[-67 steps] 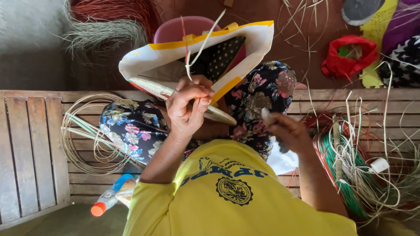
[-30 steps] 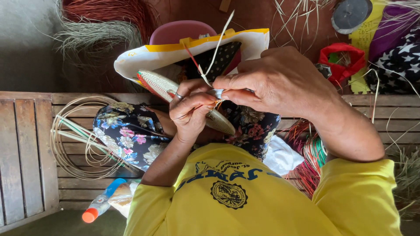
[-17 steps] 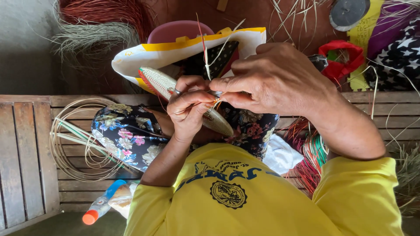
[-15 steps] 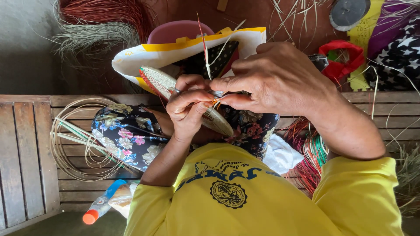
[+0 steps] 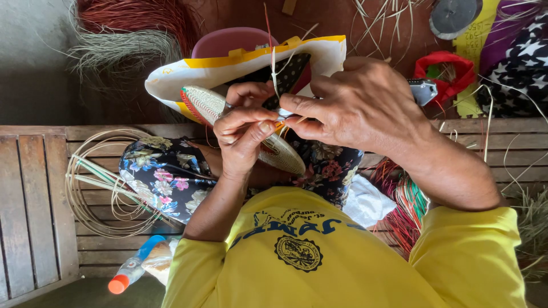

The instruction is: Weaving and braiding fiber strands onto the edge of a hat

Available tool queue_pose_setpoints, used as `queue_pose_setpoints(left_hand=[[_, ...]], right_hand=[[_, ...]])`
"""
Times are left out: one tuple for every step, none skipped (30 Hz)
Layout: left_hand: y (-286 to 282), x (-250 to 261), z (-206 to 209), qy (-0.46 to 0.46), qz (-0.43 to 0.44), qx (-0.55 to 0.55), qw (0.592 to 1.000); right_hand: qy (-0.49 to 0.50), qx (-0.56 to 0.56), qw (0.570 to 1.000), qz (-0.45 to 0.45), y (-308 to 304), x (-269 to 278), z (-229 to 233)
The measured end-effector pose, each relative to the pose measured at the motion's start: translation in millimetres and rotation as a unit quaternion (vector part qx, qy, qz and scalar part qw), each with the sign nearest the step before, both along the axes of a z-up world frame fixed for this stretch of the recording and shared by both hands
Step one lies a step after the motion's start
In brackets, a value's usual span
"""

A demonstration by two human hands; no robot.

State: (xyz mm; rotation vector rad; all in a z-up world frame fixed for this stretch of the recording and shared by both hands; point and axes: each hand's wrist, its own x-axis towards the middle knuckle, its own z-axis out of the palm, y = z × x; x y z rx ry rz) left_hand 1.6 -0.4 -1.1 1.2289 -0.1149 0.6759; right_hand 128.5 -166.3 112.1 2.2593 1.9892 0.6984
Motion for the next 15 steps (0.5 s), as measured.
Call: queue_pose_setpoints(left_hand=[[-0.6, 2.2, 0.1, 0.000, -0.001, 0.000, 1.000], [-1.3, 4.4, 0.4, 0.001, 0.013, 0.003, 1.000], [-2.0, 7.2, 0.5, 0.002, 0.025, 0.005, 1.000], [-2.4, 7.5, -1.5, 0.001, 0.023, 0.006, 1.000], [-2.1, 8.8, -3.2, 0.017, 0.024, 0.002, 1.000], [-1.8, 10.0, -4.6, 0.033, 0.026, -0.002, 0.999], [-2.4, 12.7, -4.9, 0.032, 0.024, 0.000, 0.999], [-3.0, 15.4, -5.3, 0.025, 0.023, -0.023, 0.999], [-4.2, 17.2, -6.3, 0.020, 0.021, -0.046, 0.999], [-2.5, 19.6, -6.8, 0.019, 0.020, -0.045, 0.999], [-0.9, 21.7, -7.1, 0.023, 0.007, -0.080, 0.997], [0.7, 24.0, -7.4, 0.028, -0.005, -0.114, 0.993], [3.8, 24.6, -5.8, 0.027, -0.006, -0.113, 0.993], [6.9, 25.2, -4.2, 0.044, -0.022, -0.134, 0.990], [9.9, 25.9, -2.3, 0.061, -0.036, -0.154, 0.985]], right_hand=[[0.000, 0.000, 1.000, -0.001, 0.0, -0.3, 0.4], [-0.015, -0.004, 1.000, -0.009, -0.2, -0.5, 0.8], [-0.030, -0.007, 0.999, -0.019, -0.6, -0.7, 1.3], [-0.031, -0.007, 0.999, -0.020, -1.8, -1.1, 0.1], [-0.011, 0.000, 1.000, -0.022, -2.5, -0.9, -0.9], [0.009, 0.006, 1.000, -0.024, -3.3, -0.7, -1.6], [0.007, 0.008, 1.000, -0.026, -5.6, 0.4, 0.0], [0.043, -0.003, 0.998, -0.039, -7.9, 1.6, 1.3], [0.080, -0.015, 0.995, -0.052, -10.5, 2.2, 2.3], [0.080, -0.014, 0.995, -0.054, -14.4, 7.0, -0.4], [0.180, 0.008, 0.981, -0.073, -18.1, 12.0, -3.0], [0.278, 0.031, 0.956, -0.091, -21.7, 17.1, -5.5], [0.277, 0.032, 0.956, -0.092, -26.9, 21.2, -13.9], [0.374, 0.067, 0.920, -0.095, -32.0, 25.3, -22.3], [0.465, 0.102, 0.874, -0.095, -37.1, 29.8, -30.4]])
